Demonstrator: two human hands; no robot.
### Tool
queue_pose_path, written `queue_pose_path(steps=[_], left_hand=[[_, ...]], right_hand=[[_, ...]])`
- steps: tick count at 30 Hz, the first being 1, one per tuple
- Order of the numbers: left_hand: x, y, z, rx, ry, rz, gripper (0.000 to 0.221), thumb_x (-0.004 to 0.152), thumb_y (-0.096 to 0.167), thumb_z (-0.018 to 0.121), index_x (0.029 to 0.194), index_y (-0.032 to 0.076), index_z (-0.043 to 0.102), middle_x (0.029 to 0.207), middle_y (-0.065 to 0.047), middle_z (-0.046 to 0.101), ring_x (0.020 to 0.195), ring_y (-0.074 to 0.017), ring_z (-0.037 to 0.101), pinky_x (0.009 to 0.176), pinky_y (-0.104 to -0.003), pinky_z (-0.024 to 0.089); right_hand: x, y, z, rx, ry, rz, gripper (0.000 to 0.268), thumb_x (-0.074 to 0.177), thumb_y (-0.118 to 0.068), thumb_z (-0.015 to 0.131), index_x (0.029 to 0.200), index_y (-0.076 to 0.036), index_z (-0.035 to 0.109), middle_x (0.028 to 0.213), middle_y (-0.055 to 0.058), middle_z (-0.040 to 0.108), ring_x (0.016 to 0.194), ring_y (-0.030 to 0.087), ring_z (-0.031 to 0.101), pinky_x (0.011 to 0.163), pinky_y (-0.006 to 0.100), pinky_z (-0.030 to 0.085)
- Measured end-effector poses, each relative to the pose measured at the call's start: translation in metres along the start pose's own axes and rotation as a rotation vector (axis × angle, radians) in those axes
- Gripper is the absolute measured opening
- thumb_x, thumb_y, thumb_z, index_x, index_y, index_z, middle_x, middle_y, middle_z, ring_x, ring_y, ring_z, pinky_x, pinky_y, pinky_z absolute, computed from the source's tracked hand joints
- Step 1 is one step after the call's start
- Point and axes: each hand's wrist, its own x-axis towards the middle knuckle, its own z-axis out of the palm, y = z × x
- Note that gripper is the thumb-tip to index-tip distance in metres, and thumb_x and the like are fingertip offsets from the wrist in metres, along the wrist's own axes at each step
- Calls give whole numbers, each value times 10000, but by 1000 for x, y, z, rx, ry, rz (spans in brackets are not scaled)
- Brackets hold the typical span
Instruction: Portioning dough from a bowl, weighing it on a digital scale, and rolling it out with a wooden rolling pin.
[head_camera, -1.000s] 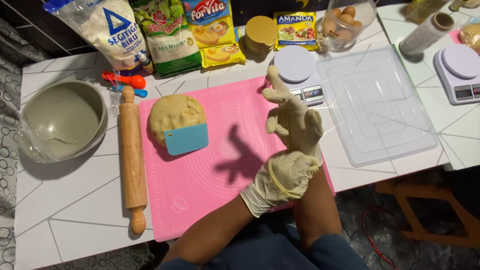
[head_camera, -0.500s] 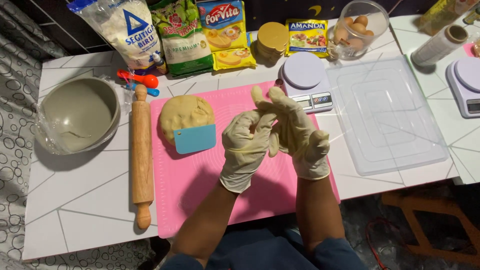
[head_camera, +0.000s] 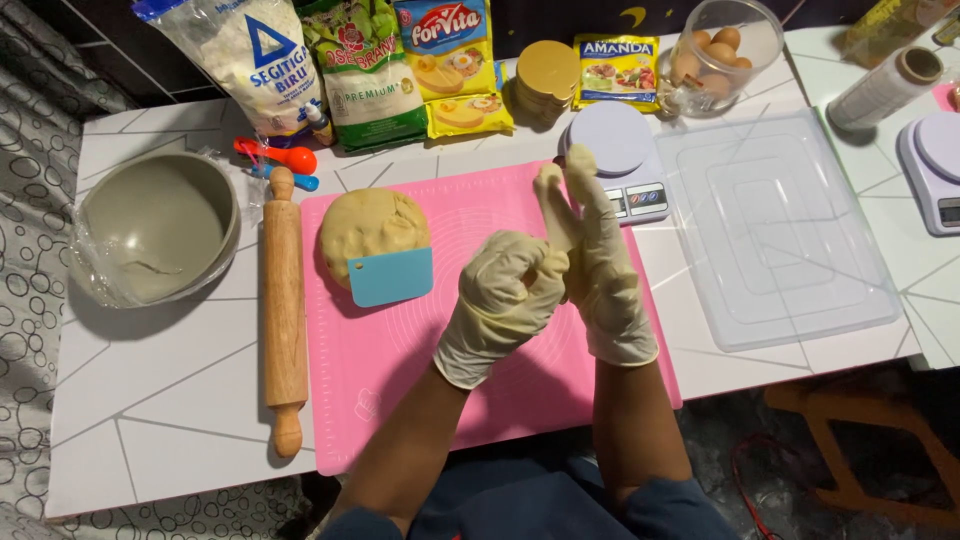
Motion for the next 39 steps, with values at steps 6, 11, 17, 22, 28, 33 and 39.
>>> queue_pose_path(steps=[6,11,17,22,28,33,39], left_hand=[[-3,-20,-16,150,-16,241,156,679,131,738,826,181,745,765,-33,673,738,-284,701,704,-375,590],[14,-42,-18,126,-91,-98,33,741,237,735,759,263,745,716,43,704,686,-199,716,642,-257,583],[41,-51,-40,-751,-285,-678,443,956,229,692,1321,1,588,957,-188,725,644,-245,738,483,-335,664],[44,-49,-44,-611,-357,-594,241,943,146,667,1096,-21,751,879,-207,748,631,-256,698,559,-385,637],[29,-64,-38,-739,-240,-584,292,941,80,675,1207,-40,666,987,-274,726,782,-309,718,646,-394,650],[15,-76,-37,-838,-137,-570,378,938,26,682,1298,-55,597,1075,-330,706,905,-353,734,718,-402,660],[4,-57,-26,-1307,-40,-755,586,837,-131,711,1389,-102,517,1224,-388,654,1022,-413,737,797,-371,671]], right_hand=[[-12,11,14,-65,-3,-1,1234,769,-863,625,1643,-101,201,1477,237,531,623,263,680,507,271,581],[-4,17,19,-126,-14,4,1207,801,-872,598,1660,-137,174,1483,197,545,639,241,673,542,264,577],[-6,5,13,-193,-34,0,1181,833,-881,571,1677,-172,146,1488,158,558,656,219,665,577,256,573],[-7,6,10,-234,-34,13,1162,857,-887,550,1690,-198,126,1492,128,568,668,202,660,603,251,570],[-9,-9,29,-399,-30,71,1086,882,-931,498,1667,-305,82,1590,175,449,645,114,640,475,180,346],[-5,7,30,-376,56,35,1348,648,-1040,333,1655,-175,100,1506,374,460,431,150,606,355,212,498],[1,1,42,-225,-54,13,1324,642,-1031,236,1671,-226,21,1658,305,276,746,204,733,593,268,637]])
